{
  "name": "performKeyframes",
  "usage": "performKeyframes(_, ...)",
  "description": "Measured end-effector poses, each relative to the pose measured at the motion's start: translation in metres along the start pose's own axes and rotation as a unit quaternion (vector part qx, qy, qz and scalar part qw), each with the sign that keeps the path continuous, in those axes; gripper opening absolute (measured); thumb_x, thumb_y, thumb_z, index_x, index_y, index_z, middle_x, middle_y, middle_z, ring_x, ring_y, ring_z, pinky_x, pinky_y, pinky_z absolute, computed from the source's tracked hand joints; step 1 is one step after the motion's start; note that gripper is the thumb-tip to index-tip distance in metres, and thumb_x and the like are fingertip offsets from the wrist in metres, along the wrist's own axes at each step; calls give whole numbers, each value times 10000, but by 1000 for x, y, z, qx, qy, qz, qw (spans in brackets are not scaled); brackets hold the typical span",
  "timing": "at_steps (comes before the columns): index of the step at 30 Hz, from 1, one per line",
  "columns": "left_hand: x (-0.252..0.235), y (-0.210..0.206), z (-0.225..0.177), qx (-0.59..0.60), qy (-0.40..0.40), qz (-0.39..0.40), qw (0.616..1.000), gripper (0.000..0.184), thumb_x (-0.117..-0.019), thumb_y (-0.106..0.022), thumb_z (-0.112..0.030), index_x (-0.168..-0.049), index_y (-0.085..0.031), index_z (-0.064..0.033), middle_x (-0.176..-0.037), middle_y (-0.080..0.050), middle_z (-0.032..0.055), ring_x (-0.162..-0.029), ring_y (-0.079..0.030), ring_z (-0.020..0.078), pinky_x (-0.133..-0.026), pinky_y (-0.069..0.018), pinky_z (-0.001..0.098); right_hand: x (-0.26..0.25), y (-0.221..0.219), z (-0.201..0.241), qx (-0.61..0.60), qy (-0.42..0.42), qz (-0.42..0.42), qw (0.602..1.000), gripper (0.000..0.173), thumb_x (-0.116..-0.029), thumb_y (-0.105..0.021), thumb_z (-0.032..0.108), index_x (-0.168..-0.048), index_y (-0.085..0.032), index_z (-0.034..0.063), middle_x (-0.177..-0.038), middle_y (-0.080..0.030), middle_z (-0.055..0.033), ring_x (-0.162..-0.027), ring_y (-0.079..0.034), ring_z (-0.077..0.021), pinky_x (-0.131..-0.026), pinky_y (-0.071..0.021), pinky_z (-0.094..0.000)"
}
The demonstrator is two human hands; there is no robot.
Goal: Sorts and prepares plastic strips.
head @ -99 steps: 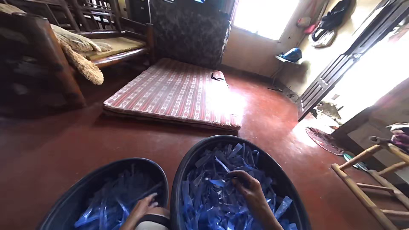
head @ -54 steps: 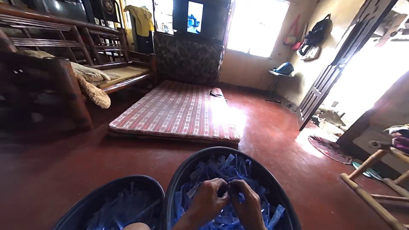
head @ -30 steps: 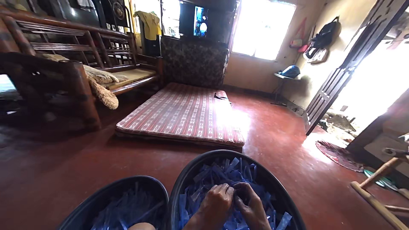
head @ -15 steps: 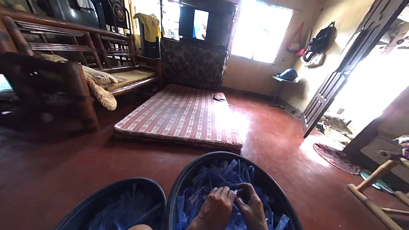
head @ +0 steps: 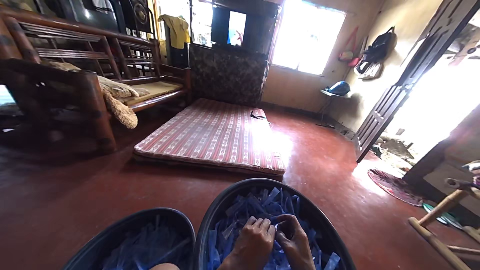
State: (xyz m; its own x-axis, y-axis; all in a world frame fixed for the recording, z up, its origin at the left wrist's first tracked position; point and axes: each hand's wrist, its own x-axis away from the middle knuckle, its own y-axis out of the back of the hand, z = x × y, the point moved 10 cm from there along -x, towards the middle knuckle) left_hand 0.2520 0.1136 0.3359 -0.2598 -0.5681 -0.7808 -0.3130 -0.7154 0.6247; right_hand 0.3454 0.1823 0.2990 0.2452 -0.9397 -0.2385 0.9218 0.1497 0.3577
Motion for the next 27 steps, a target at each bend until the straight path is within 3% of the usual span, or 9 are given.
performKeyframes(5,-2,3,6,145,46,-2,988,113,-858,-682,-120,-860,-733,-19,-859,-733,122,-799,-740,255,-710,-601,399,-2,6,-6,-86,-28,-18,996,363,-825,-610,-33,-1186,-582,-60,-865,-649,-45,-739,-633,-65,-687,-543,-247)
performKeyframes(8,1,-4,9,161,67,65,983,146,-895,-693,-129,-946,-744,-2,-951,-741,156,-887,-743,302,-779,-594,466,-1,7,-6,-30,-25,-28,999,370,-830,-622,-18,-1198,-598,-50,-850,-655,-52,-728,-621,-78,-683,-528,-273)
performKeyframes(10,2,-9,9,139,67,91,984,225,-861,-752,-170,-1002,-747,5,-1015,-745,174,-933,-742,326,-807,-587,496,0,4,-3,16,-16,-20,1000,382,-840,-641,-1,-1218,-604,-50,-854,-665,-74,-734,-632,-121,-699,-539,-327)
performKeyframes(16,2,-6,12,36,56,44,997,49,-809,-746,-40,-851,-754,-15,-839,-741,132,-803,-751,277,-731,-604,428,1,-3,1,52,12,0,999,404,-826,-658,9,-1225,-616,-45,-846,-669,-76,-731,-639,-142,-694,-543,-350)
performKeyframes(20,0,4,10,42,38,-9,998,61,-821,-713,-32,-835,-761,-66,-862,-755,87,-820,-753,236,-729,-608,392,-2,2,-4,-36,-17,-11,999,372,-831,-624,-24,-1201,-598,-50,-864,-651,-50,-748,-624,-82,-693,-530,-272)
performKeyframes(23,-2,7,15,193,86,-18,977,94,-902,-676,-55,-916,-768,-36,-989,-766,116,-912,-757,253,-778,-611,409,-4,1,-14,-168,-58,-13,984,338,-835,-574,-41,-1173,-570,-53,-865,-647,-38,-745,-647,-80,-687,-559,-254)
performKeyframes(25,-1,1,24,337,145,8,930,114,-949,-654,-47,-989,-740,17,-1069,-742,149,-949,-736,230,-846,-602,359,-4,-1,-21,-238,-88,-9,967,331,-841,-523,-37,-1169,-559,-38,-876,-658,-35,-739,-654,-88,-679,-565,-255)
performKeyframes(27,0,-6,31,411,200,30,889,148,-968,-623,-50,-1041,-706,48,-1027,-720,164,-886,-705,183,-838,-575,289,-3,-4,-24,-268,-107,-6,957,320,-845,-488,-49,-1156,-559,-28,-890,-665,-31,-735,-648,-73,-664,-552,-234)
